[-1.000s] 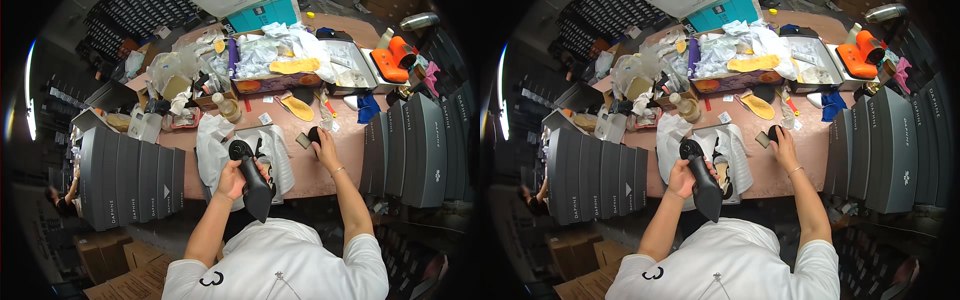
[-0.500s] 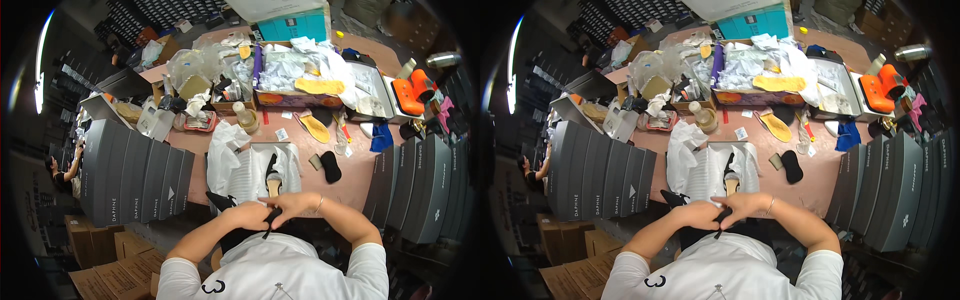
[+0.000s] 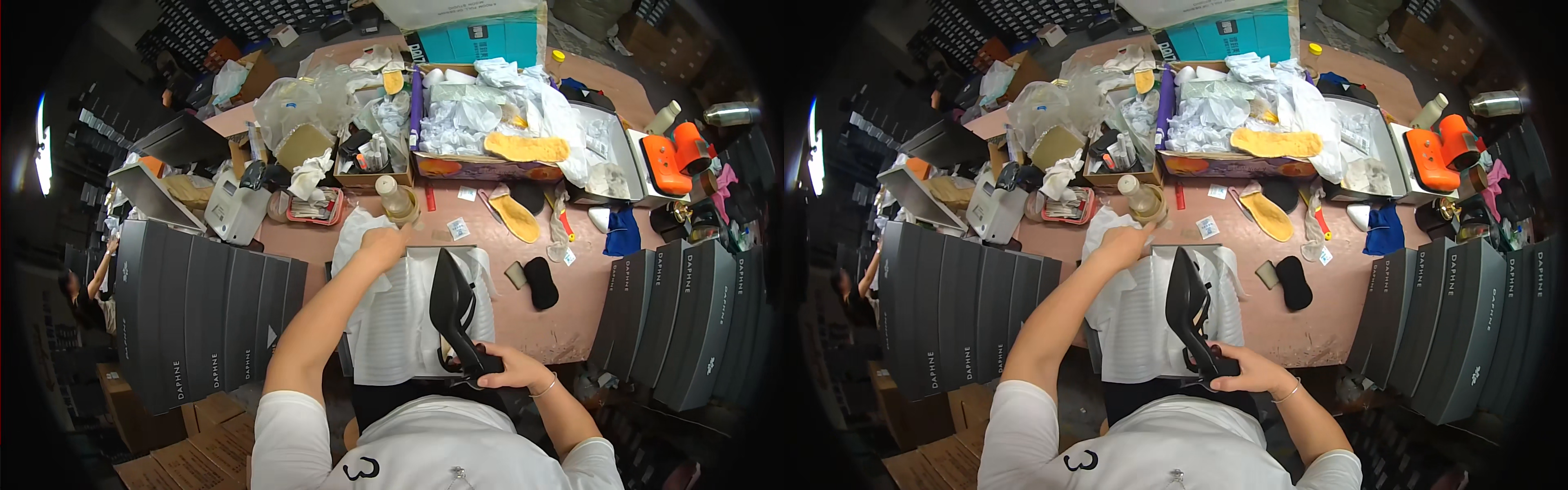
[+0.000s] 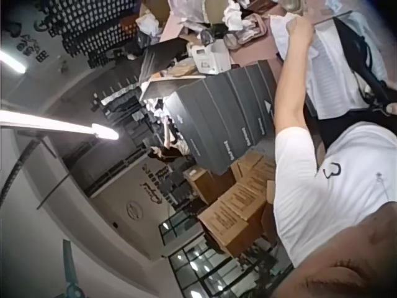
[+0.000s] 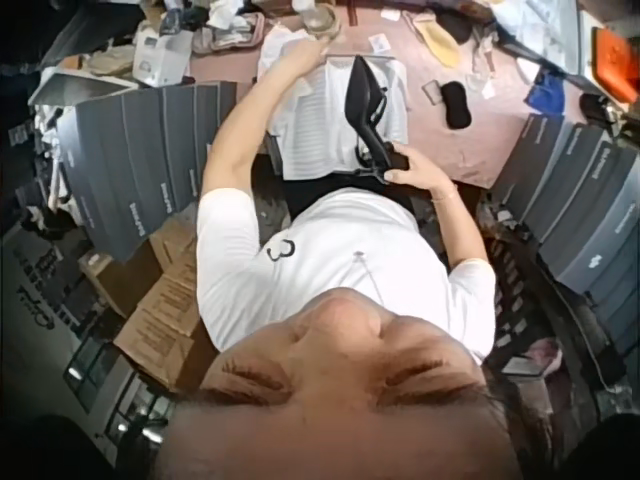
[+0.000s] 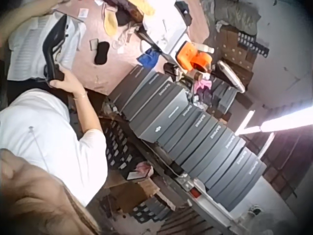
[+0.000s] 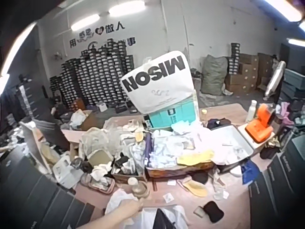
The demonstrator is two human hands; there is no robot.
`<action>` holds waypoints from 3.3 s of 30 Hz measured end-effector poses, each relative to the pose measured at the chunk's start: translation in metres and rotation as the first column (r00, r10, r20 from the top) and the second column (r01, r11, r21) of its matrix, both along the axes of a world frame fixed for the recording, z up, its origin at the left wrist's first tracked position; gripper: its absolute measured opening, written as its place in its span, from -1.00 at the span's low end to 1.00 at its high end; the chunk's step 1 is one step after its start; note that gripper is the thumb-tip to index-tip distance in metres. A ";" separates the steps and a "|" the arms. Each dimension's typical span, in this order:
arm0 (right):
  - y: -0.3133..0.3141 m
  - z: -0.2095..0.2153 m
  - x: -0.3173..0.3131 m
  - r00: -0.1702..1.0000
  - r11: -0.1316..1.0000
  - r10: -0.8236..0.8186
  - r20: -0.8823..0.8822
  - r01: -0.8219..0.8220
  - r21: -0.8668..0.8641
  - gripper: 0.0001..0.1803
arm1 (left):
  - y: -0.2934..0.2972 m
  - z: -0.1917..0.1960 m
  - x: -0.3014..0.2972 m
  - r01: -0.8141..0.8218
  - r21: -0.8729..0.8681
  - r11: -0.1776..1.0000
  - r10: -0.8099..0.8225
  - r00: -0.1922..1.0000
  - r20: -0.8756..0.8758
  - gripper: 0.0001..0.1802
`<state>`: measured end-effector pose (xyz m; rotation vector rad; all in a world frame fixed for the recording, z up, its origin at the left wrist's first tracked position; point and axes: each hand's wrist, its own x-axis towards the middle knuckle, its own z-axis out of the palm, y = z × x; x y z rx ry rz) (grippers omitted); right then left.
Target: Packing pairs of high-heel shoes into boxes using tissue paper and foam inserts.
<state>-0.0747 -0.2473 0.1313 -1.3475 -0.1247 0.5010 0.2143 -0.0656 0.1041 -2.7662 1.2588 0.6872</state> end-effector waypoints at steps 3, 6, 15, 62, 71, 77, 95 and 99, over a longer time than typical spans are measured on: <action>-0.004 0.001 -0.015 0.971 0.949 -0.166 -0.170 0.204 0.240 0.00 | 0.017 -0.008 0.009 -0.022 -0.046 0.999 0.024 0.999 0.036 -0.78; -0.012 0.006 -0.020 0.968 0.879 -0.096 -0.231 0.191 0.437 0.09 | 0.067 0.057 -0.014 -0.045 -0.424 0.905 0.033 0.999 -0.034 -0.71; 0.016 0.056 0.016 0.930 0.747 0.327 0.171 -0.364 0.556 0.05 | 0.100 0.186 -0.097 -0.148 -0.443 0.884 0.276 0.930 0.241 -0.86; -0.059 -0.017 -0.047 0.448 0.449 -0.890 0.084 0.893 0.003 -0.40 | -0.061 0.081 -0.289 -0.149 -0.654 0.742 -0.620 0.220 -0.753 -0.51; -0.107 -0.134 -0.163 0.850 0.109 -0.136 0.509 0.524 -0.845 -0.50 | 0.033 -0.112 -0.230 -0.960 0.193 0.201 0.323 -0.121 -0.939 -0.66; -0.023 0.015 -0.091 0.957 0.767 -0.125 -0.263 -0.075 -0.638 -0.37 | 0.024 -0.119 -0.238 -0.987 0.120 0.106 0.210 -0.095 -0.973 -0.74; -0.047 0.007 -0.101 0.639 0.505 -0.719 -0.272 0.750 0.427 -0.22 | -0.045 -0.111 -0.118 -0.585 -0.287 0.758 0.297 0.702 -0.648 -0.63; -0.042 -0.017 -0.110 0.580 0.311 -0.699 -0.419 0.774 0.552 -0.21 | -0.028 -0.112 -0.122 -0.444 -0.441 0.780 0.282 0.878 -0.387 -0.80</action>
